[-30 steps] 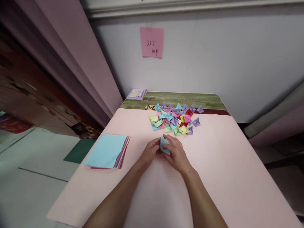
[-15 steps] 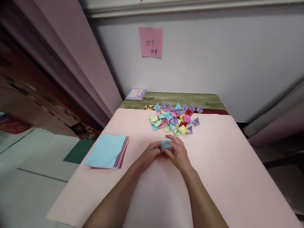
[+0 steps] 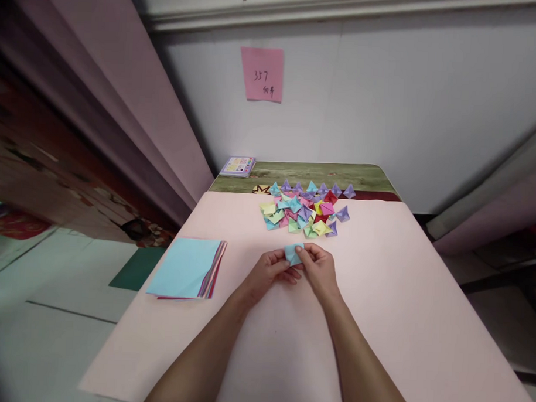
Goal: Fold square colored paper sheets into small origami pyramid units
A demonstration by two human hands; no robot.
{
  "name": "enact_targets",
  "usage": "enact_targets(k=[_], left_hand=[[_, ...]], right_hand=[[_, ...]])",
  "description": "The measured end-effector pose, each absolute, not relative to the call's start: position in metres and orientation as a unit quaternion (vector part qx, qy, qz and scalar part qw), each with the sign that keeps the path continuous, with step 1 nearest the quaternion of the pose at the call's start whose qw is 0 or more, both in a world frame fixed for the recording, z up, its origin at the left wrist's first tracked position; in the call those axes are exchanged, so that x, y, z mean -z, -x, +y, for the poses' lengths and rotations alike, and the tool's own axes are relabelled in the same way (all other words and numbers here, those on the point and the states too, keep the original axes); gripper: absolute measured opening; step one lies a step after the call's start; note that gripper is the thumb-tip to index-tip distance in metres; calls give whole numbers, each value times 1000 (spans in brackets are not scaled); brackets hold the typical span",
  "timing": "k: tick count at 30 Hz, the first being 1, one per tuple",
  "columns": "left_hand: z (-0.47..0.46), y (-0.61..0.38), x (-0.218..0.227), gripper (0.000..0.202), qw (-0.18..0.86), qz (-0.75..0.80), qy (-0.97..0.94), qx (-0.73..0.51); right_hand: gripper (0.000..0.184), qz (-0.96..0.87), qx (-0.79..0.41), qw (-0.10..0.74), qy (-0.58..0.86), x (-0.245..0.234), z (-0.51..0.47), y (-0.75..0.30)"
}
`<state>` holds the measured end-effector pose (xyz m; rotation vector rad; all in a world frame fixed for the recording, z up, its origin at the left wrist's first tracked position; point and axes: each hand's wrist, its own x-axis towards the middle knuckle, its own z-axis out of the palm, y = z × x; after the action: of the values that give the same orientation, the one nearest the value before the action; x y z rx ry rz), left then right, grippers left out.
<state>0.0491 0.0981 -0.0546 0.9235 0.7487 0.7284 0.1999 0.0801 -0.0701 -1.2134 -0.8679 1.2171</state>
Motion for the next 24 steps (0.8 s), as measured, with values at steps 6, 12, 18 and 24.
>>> enact_targets(k=[6, 12, 18, 24], left_hand=[[97, -53, 55, 46, 733, 395, -428, -351], [94, -58, 57, 39, 698, 418, -439, -382], [92, -59, 57, 35, 640, 419, -496, -410], [92, -59, 58, 37, 639, 422, -485, -422]], right_hand=[[31, -311, -483, 635, 516, 75, 83, -201], [31, -325, -483, 626, 519, 79, 84, -199], [35, -312, -480, 634, 520, 81, 85, -198], [34, -311, -476, 638, 519, 79, 84, -198]])
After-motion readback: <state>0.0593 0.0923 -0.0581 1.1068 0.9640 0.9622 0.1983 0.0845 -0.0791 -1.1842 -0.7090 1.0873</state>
